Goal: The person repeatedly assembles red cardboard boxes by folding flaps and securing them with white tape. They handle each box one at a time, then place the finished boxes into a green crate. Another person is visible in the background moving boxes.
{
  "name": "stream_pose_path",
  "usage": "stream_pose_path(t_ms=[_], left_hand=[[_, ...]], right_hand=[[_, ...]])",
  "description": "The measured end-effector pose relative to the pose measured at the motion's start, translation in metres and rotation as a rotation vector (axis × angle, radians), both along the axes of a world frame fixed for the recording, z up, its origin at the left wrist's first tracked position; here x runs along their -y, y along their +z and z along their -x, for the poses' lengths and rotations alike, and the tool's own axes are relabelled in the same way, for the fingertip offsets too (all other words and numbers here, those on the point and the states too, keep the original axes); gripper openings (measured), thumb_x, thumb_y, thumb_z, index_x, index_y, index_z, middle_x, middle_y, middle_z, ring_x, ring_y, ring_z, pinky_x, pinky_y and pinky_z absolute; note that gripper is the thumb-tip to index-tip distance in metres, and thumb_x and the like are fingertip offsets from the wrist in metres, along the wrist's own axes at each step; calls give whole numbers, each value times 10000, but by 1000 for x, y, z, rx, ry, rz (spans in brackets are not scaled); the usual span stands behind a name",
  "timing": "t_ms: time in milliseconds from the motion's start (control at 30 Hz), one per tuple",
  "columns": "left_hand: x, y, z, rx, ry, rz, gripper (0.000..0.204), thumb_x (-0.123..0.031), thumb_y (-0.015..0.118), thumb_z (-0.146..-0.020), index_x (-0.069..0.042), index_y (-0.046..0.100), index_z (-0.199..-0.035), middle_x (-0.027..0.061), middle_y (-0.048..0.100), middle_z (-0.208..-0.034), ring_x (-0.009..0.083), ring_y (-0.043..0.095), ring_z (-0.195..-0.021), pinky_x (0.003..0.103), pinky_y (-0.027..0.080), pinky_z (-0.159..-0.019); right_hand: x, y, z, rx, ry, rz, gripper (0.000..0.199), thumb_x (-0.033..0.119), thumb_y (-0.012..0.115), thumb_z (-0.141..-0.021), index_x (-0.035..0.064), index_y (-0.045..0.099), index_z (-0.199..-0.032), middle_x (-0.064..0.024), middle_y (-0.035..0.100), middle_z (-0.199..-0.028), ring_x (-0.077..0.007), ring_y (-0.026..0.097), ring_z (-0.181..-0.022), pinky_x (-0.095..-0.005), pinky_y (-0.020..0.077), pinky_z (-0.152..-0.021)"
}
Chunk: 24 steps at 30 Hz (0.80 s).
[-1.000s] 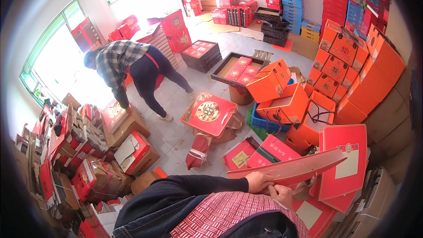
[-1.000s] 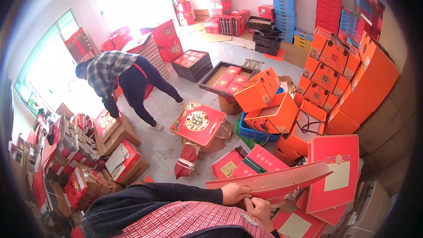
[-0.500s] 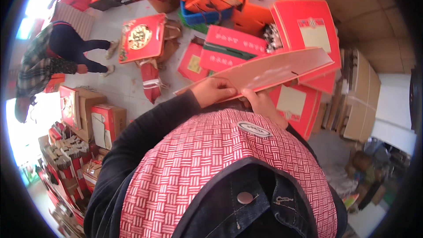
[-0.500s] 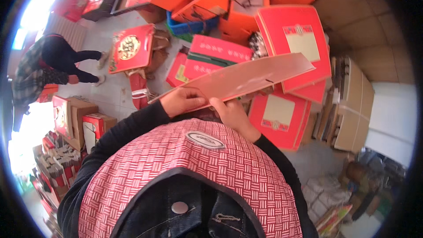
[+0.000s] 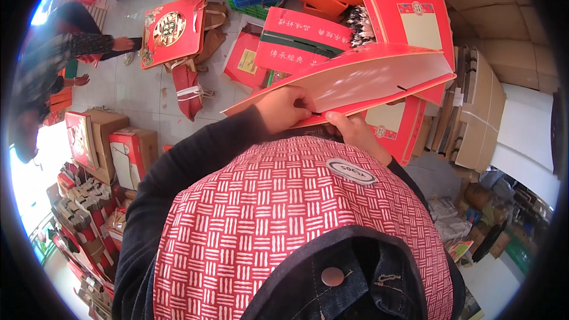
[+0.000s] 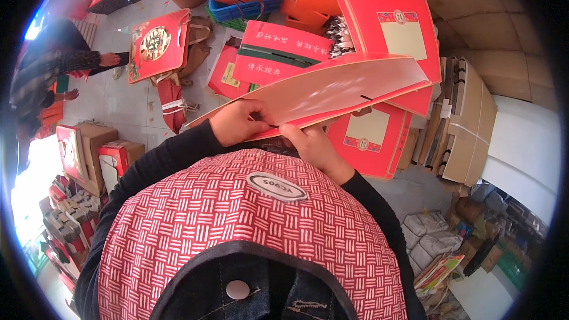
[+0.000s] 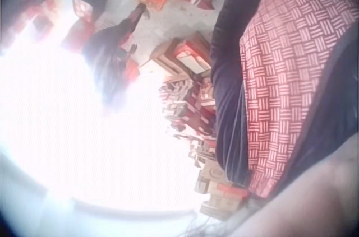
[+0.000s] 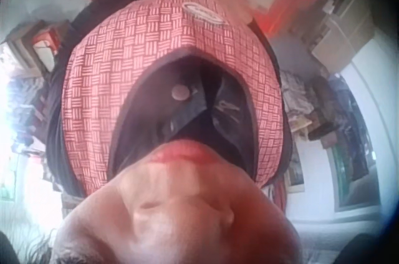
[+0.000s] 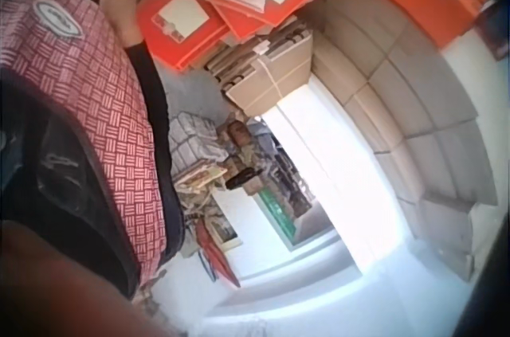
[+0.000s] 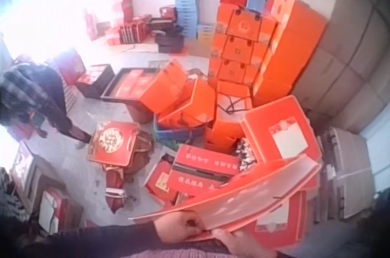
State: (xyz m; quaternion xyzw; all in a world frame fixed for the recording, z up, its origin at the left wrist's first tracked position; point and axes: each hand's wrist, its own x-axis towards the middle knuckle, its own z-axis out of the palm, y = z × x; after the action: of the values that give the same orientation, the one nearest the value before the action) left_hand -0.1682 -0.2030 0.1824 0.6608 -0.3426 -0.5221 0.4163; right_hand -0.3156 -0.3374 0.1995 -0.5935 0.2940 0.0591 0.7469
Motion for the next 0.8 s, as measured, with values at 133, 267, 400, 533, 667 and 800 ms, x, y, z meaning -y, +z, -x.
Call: stream_pose_path(t_ms=[133, 267, 400, 533, 667, 800], left_hand=[[0, 6, -1, 26, 14, 46, 105, -42, 603, -774, 0, 623, -869, 72, 609, -789, 142, 577, -733, 266, 468, -693], [-6, 14, 2, 170, 1, 125, 108, -64, 614, -783, -13, 639, -875, 101, 619, -817, 174, 597, -744, 269, 475, -685], [-1, 29, 8, 413, 64, 339, 218, -143, 585, -825, -15, 606, -1000, 169, 612, -943, 286, 606, -844, 345, 474, -756], [42, 38, 9, 527, -6, 429, 422, -266, 635, -766, 5, 547, -1077, 225, 596, -972, 384, 579, -896, 425, 457, -798], [110, 46, -6, 618, -78, 187, 357, -199, 580, -738, -7, 564, -1039, 257, 599, -845, 397, 597, -780, 448, 482, -705], [121, 56, -54, 983, -217, 250, 314, -101, 527, -724, 27, 554, -1009, 257, 599, -765, 414, 592, -744, 469, 488, -677]], right_hand=[[10, -2, -2, 155, 269, 48, 171, 102, 459, -839, -23, 541, -922, -37, 535, -786, -101, 482, -704, -255, 404, -628], [9, -5, -1, 332, 360, 18, 290, 86, 454, -820, -28, 538, -1073, -84, 573, -970, -156, 519, -919, -307, 421, -816], [3, -11, -12, 370, 390, 217, 343, 101, 486, -792, -11, 535, -1112, -138, 580, -1068, -257, 532, -1032, -372, 412, -891], [12, -2, -24, 356, 603, 369, 342, 178, 513, -800, 1, 550, -1090, -177, 564, -1112, -281, 533, -1049, -370, 410, -911], [4, 18, -55, 438, 1031, 731, 297, 245, 497, -803, -18, 636, -813, -183, 621, -804, -315, 612, -789, -409, 470, -741], [-26, 22, -67, 474, 808, 786, 197, 199, 547, -750, 38, 595, -853, -146, 599, -866, -317, 607, -784, -411, 487, -661]])
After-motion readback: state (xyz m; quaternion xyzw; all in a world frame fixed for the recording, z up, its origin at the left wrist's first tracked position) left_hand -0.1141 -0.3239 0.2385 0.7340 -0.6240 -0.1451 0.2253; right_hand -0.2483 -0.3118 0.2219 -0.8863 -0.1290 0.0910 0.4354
